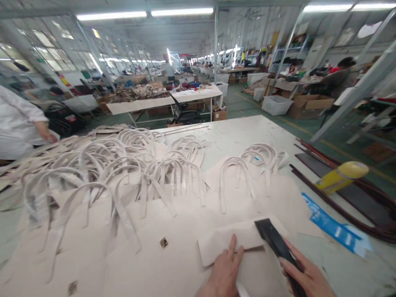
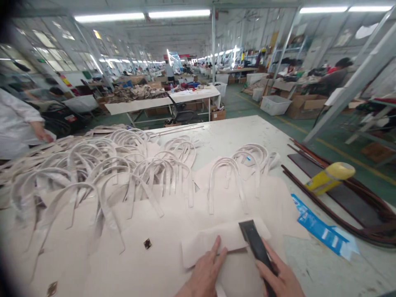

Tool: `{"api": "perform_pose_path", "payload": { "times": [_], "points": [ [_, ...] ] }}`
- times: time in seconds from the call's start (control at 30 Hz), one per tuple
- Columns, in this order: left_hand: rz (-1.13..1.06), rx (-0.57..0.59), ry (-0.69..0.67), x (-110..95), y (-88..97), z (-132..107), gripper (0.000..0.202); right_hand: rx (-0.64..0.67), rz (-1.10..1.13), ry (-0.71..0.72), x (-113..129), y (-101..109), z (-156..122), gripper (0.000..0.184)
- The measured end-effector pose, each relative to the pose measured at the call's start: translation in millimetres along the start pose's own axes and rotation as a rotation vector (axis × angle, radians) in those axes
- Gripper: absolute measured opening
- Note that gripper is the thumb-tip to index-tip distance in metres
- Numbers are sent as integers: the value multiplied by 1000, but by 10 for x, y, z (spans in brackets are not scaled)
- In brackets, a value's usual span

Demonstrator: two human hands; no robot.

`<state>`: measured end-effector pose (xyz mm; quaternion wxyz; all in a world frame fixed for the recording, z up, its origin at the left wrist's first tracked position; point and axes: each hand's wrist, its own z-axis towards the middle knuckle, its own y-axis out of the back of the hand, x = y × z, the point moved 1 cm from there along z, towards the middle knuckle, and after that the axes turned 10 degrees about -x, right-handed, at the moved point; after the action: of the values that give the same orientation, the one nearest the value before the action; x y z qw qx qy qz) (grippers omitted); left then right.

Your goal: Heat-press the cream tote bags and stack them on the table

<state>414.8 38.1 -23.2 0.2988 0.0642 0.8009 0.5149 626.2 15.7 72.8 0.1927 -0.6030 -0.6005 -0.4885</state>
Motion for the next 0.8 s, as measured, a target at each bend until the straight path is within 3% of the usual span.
{"api": "perform_pose_path", "payload": {
  "times": [0.1, 0.23, 0.33, 0.5, 0.63, 0.8],
  "points": [
    [84, 78, -55, -121, 127, 159, 110, -20, 23, 23, -190, 100, -50, 66],
    [132, 55, -121, -115, 150, 232, 97, 11, 67, -67, -323, -80, 17, 73],
    [129, 76, -136, -71, 133, 243, 101, 45, 107, -93, -304, -224, 134, 71],
    [174, 44, -145, -52, 89, 264, 101, -9, 80, 1, -174, -332, 479, 69],
    [190, 12, -146, -46, 7, 226, 100, -110, 86, 51, -126, -274, 589, 69],
    [141, -54, -136, 0, -161, 112, 103, 20, 60, -39, -292, -131, 358, 67]
  ]
}}
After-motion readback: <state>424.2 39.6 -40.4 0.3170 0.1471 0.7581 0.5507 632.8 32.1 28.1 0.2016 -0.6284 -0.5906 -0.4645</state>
